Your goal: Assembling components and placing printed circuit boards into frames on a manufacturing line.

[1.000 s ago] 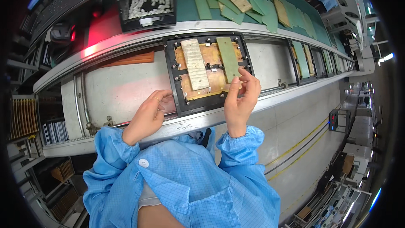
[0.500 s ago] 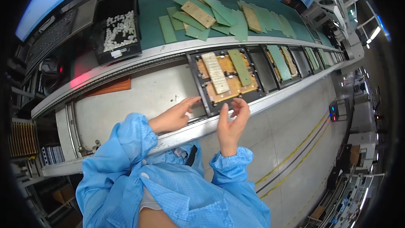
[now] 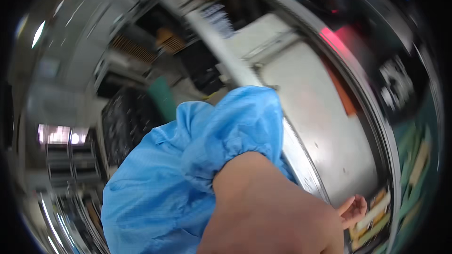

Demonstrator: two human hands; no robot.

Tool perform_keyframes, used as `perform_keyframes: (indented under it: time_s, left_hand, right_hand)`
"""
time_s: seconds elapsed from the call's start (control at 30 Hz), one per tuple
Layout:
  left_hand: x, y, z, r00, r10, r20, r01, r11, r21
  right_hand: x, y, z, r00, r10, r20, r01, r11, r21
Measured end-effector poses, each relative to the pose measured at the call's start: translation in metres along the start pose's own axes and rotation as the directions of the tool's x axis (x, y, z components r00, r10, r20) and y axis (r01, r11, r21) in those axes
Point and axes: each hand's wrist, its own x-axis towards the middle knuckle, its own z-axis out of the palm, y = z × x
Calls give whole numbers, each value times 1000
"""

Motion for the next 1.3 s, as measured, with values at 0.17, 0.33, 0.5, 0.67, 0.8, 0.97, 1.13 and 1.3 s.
perform_keyframes:
  time_s: [0.17,0.33,0.5,0.67,0.8,0.97,1.13,1.3]
  left_hand:
    - [-23,78,-69,792,-568,225,359,731,581]
    - [-62,241,-184,903,-87,-422,249,-694,676]
    - [-241,502,-202,8,743,-669,708,-476,-521]
    - [-265,433,-187,-285,605,-743,959,169,-230]
    - [-244,402,-187,-312,590,-745,949,235,-211]
    - [-196,367,-183,92,736,-671,929,178,323]
    - [-162,325,-180,132,551,-824,634,592,498]
    - [-145,260,-176,176,299,-938,594,728,343]
  right_hand:
    - [-25,-87,81,961,16,277,-54,990,131]
    - [-2,-5,90,883,-23,469,-78,978,193]
    - [-17,-24,108,845,-158,511,59,977,205]
    - [3,36,113,774,-139,617,-1,975,220]
    - [10,63,116,763,-105,637,-68,968,241]
    - [1,43,115,786,-81,613,-50,980,193]
    - [-3,27,105,829,-68,556,-68,973,220]
    - [-6,-42,86,810,-22,586,-44,994,98]
